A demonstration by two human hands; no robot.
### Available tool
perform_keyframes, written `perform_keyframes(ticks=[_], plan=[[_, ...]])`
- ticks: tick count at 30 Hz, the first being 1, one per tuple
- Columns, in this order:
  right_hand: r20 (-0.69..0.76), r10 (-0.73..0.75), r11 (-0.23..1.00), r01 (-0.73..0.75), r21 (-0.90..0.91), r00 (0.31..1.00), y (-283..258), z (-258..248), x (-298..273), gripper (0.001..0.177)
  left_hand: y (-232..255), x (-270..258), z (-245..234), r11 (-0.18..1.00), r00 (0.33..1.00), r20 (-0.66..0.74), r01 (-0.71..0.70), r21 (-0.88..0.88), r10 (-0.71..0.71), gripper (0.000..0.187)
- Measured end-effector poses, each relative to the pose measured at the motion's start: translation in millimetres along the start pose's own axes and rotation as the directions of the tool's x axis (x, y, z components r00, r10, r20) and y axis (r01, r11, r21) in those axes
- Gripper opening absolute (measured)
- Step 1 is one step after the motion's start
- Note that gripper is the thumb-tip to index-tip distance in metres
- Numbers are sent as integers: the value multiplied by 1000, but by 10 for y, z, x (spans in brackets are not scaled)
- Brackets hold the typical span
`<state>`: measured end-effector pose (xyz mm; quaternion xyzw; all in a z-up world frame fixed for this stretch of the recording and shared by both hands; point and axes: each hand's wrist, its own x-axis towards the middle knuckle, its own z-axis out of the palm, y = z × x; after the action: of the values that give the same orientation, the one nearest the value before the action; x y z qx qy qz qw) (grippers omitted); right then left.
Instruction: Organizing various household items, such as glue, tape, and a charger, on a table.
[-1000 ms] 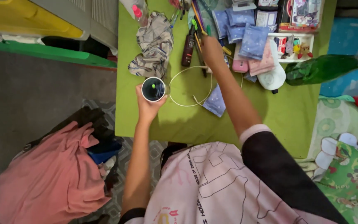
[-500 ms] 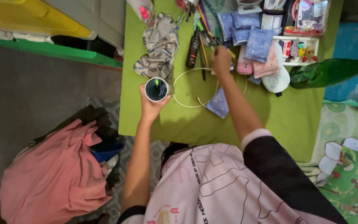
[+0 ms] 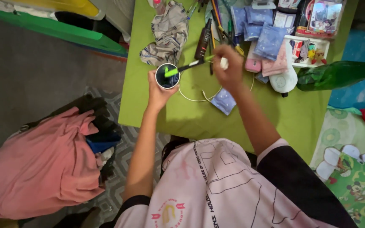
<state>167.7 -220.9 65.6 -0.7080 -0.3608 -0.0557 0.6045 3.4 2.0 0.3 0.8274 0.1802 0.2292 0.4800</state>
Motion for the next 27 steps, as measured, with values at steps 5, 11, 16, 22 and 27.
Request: perform_keyframes(ticks=[5, 11, 16, 22, 27], plan=[[118, -132, 979, 148, -138, 984, -58, 285, -93, 15, -11, -14, 25, 1000, 1000, 1, -23, 10, 23, 74], [192, -129, 966, 167, -197, 973, -110, 381, 70, 13, -15, -17, 3, 999, 999, 16, 38, -23, -38, 76], [106, 55, 933, -13, -360, 993, 1331, 418, -132, 5, -58, -3, -35, 990, 992, 44, 123, -74, -120, 81], [-4, 380, 312, -132, -941, 925, 2516, 193, -354, 12, -114, -6, -57, 996, 997, 38, 67, -58, -65, 80], [-164, 361, 243, -263, -934, 918, 2651, 195, -410, 23, -152, 4, -49, 998, 998, 33, 50, -47, -49, 80]])
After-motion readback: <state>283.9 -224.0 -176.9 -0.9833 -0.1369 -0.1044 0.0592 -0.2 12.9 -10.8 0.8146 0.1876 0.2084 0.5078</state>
